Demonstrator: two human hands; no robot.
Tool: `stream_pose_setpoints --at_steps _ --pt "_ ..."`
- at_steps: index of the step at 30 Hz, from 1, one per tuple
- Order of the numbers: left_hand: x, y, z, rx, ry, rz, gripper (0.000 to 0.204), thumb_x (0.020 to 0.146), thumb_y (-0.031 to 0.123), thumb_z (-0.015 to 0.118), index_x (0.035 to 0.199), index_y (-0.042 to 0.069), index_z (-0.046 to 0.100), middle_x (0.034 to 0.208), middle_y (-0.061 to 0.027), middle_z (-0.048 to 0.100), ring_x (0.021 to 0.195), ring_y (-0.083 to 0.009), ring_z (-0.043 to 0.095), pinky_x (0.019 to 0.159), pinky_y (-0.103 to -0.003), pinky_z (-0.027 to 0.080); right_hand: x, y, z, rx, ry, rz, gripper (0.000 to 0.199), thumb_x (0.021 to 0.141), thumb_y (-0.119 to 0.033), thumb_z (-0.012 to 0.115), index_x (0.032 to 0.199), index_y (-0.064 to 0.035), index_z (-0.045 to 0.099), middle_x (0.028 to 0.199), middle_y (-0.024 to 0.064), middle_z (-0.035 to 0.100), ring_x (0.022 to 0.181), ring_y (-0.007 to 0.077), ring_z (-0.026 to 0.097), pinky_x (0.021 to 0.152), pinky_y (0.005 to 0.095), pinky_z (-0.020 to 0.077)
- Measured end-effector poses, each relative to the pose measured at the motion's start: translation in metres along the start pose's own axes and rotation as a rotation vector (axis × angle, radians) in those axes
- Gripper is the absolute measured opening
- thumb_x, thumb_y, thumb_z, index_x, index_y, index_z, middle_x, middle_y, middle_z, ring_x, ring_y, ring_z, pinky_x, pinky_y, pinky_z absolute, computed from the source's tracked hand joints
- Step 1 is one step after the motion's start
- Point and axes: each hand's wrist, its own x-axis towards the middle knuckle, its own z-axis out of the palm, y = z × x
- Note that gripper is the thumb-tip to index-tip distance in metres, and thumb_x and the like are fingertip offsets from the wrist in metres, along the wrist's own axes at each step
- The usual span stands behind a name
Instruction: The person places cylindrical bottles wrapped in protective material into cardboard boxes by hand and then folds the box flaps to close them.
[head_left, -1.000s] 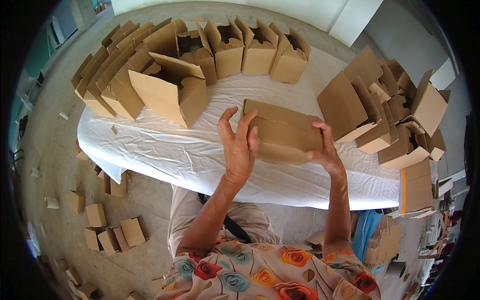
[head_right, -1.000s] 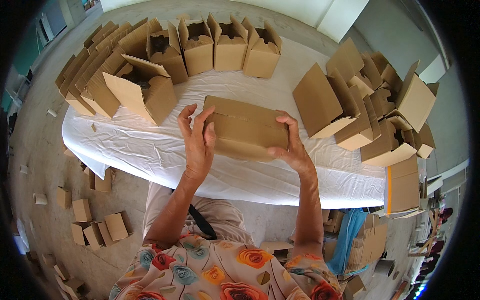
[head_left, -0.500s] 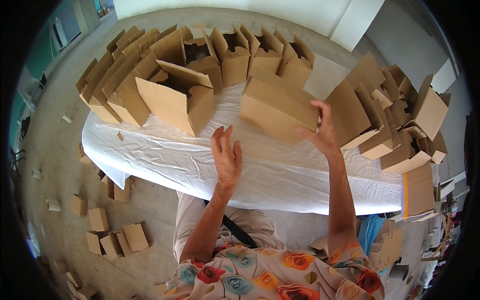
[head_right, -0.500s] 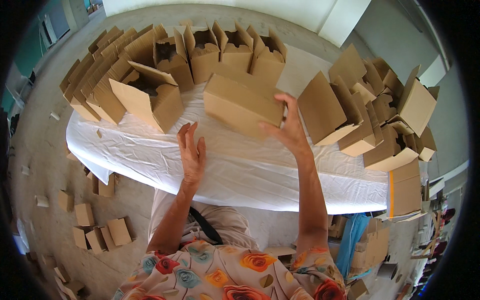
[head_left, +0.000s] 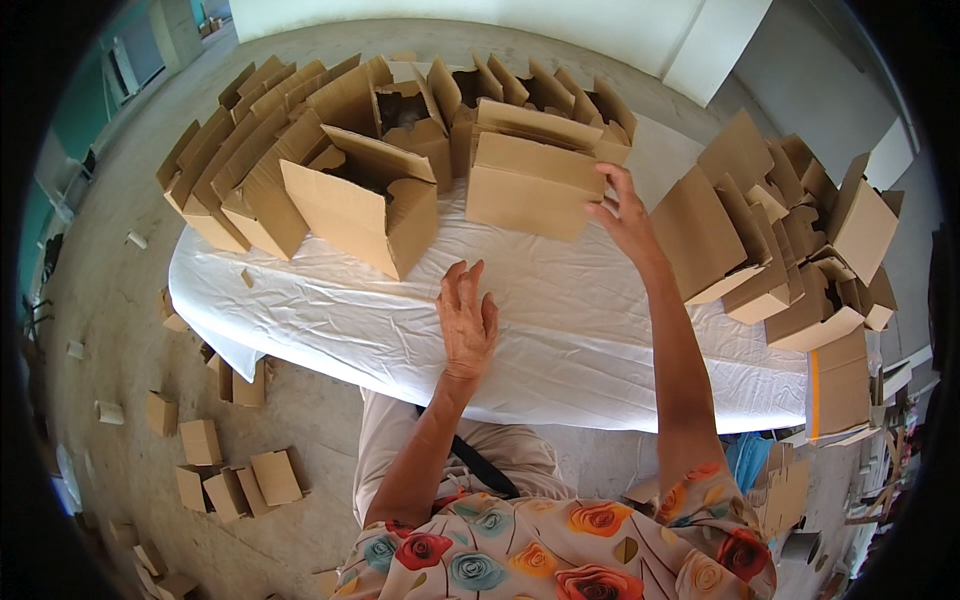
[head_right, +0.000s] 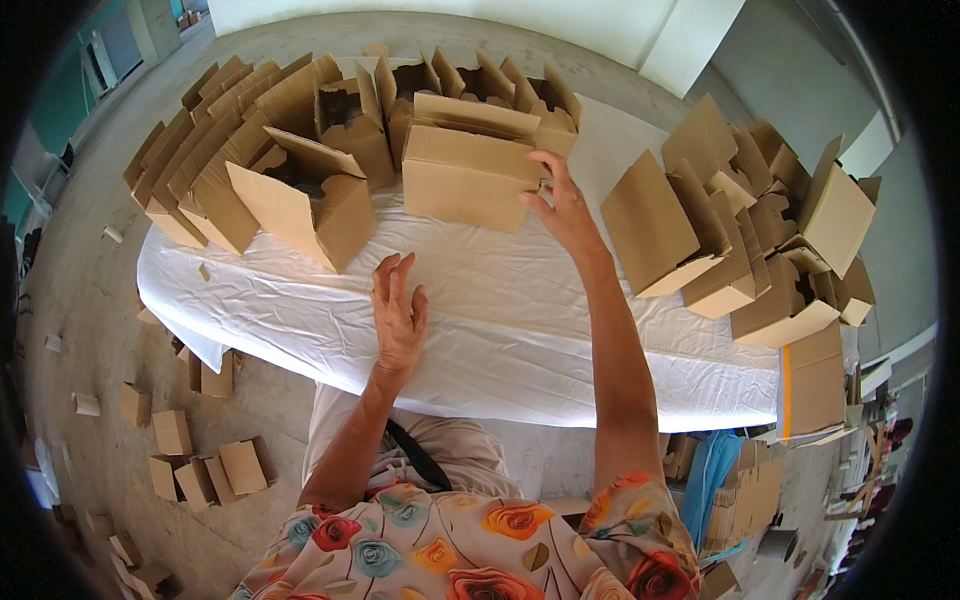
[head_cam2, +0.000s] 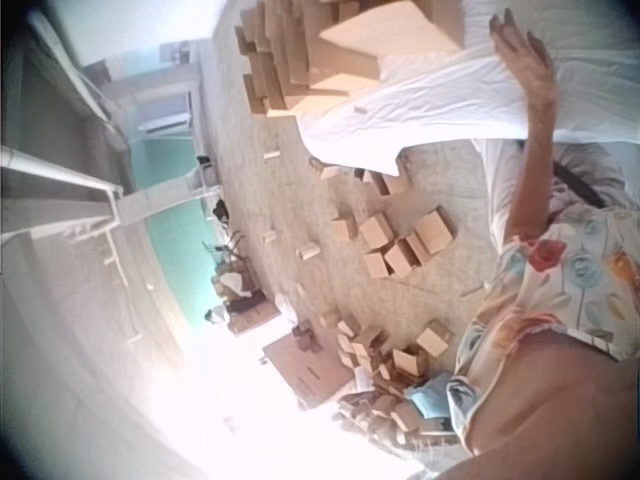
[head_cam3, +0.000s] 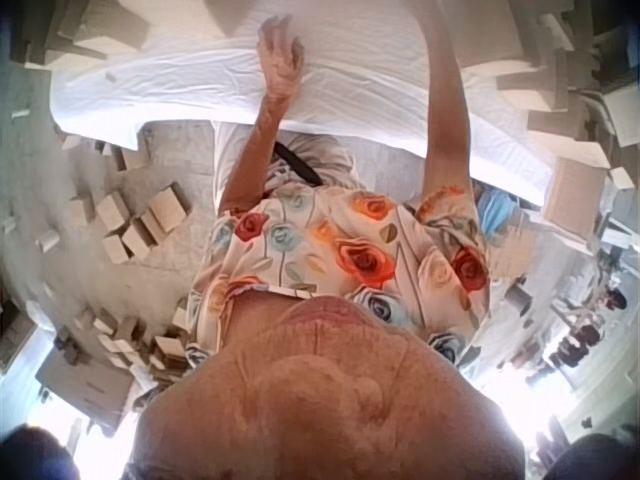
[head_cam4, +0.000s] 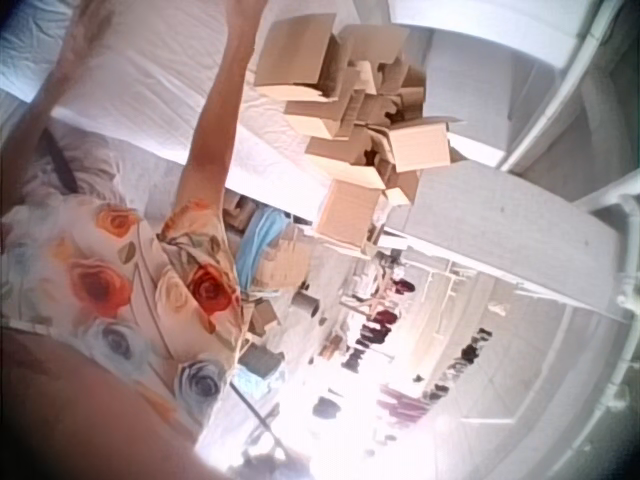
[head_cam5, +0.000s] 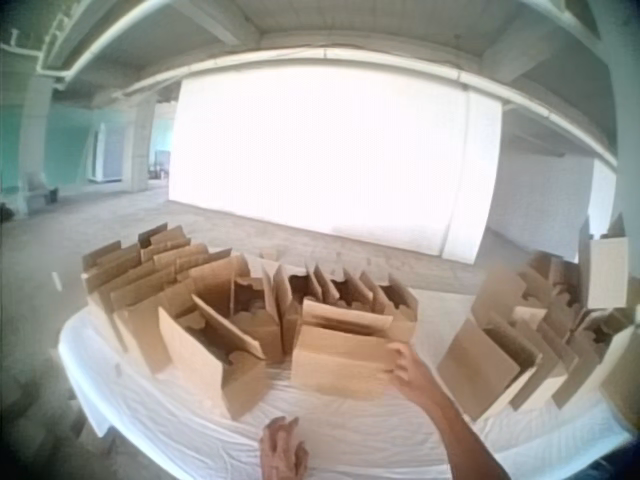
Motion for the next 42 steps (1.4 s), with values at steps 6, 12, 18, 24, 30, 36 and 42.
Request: stream_pose_setpoints --at_steps 6,12,18,24,30,36,42 --pt "-0.001 -0.002 -0.003 0.014 0.002 0.018 0.049 0.078 -0.004 0.055 0.126 0.005 0.048 0.124 -0.0179 0.044 0.11 -0.035 0.047 0.091 -0.043 0.038 -0.045 -0.01 -0.065 -0.678 0.441 -0.233 0.065 0.078 -0.009 0.067 0.136 -0.0084 0.037 0.132 0.0176 0.046 0.124 0.0337 0.044 0.104 0.0411 0.0357" --pt "-0.001 0.005 -0.003 0.002 0.009 0.015 0.047 0.078 -0.009 0.052 0.124 0.003 0.049 0.12 -0.0186 0.046 0.11 -0.0369 0.046 0.094 -0.042 0.039 -0.092 0.015 -0.123 -1.038 0.575 0.208 0.051 0.078 -0.009 0.063 0.127 -0.0085 0.048 0.125 0.0178 0.052 0.111 0.0357 0.053 0.092 0.0408 0.044" --pt "-0.005 0.001 0.0 -0.083 0.023 0.111 0.048 0.078 -0.008 0.053 0.125 0.002 0.049 0.117 -0.0181 0.049 0.107 -0.0362 0.048 0.089 -0.043 0.04 -0.129 -0.029 -0.135 -0.691 0.482 0.229 0.025 0.077 -0.005 0.06 0.102 -0.0042 0.06 0.095 0.0155 0.063 0.091 0.0347 0.06 0.078 0.0411 0.0475" --pt "0.007 0.062 -0.019 -0.241 -0.014 0.132 0.041 0.08 -0.009 0.051 0.12 0.001 0.052 0.116 -0.0197 0.051 0.106 -0.0369 0.051 0.091 -0.041 0.042 -0.157 -0.098 -0.101 -0.492 0.229 -0.088 0.02 0.071 0.008 0.066 0.089 -0.0016 0.063 0.082 0.012 0.06 0.075 0.029 0.061 0.068 0.034 0.0499" --pt "0.041 0.13 -0.033 -0.344 -0.235 0.443 0.019 0.084 0.006 0.057 0.103 0.004 0.062 0.11 -0.0133 0.058 0.112 -0.0329 0.05 0.101 -0.044 0.034 -0.153 -0.125 -0.065 -0.558 0.118 -0.237 0.014 0.068 0.001 0.073 0.079 -0.0031 0.065 0.075 0.0066 0.059 0.07 0.0228 0.059 0.064 0.0329 0.051" --pt "0.052 0.129 -0.023 0.026 -0.438 0.524 0.02 0.087 0.019 0.057 0.074 0.005 0.065 0.099 -0.0069 0.061 0.115 -0.0295 0.046 0.105 -0.053 0.023 -0.149 -0.118 -0.074 -0.592 0.079 -0.187 0.018 0.075 -0.017 0.072 0.084 -0.0025 0.066 0.081 0.0086 0.063 0.075 0.0265 0.06 0.067 0.0368 0.0505" --pt "0.06 0.128 -0.04 0.201 -0.341 0.434 0.025 0.086 0.027 0.06 0.079 0.004 0.068 0.103 -0.0085 0.054 0.109 -0.0326 0.042 0.101 -0.049 0.028 -0.158 -0.103 -0.084 -0.555 0.243 -0.052 0.034 0.087 -0.034 0.06 0.09 -0.0003 0.066 0.089 0.0145 0.066 0.087 0.0323 0.062 0.075 0.0384 0.0507"
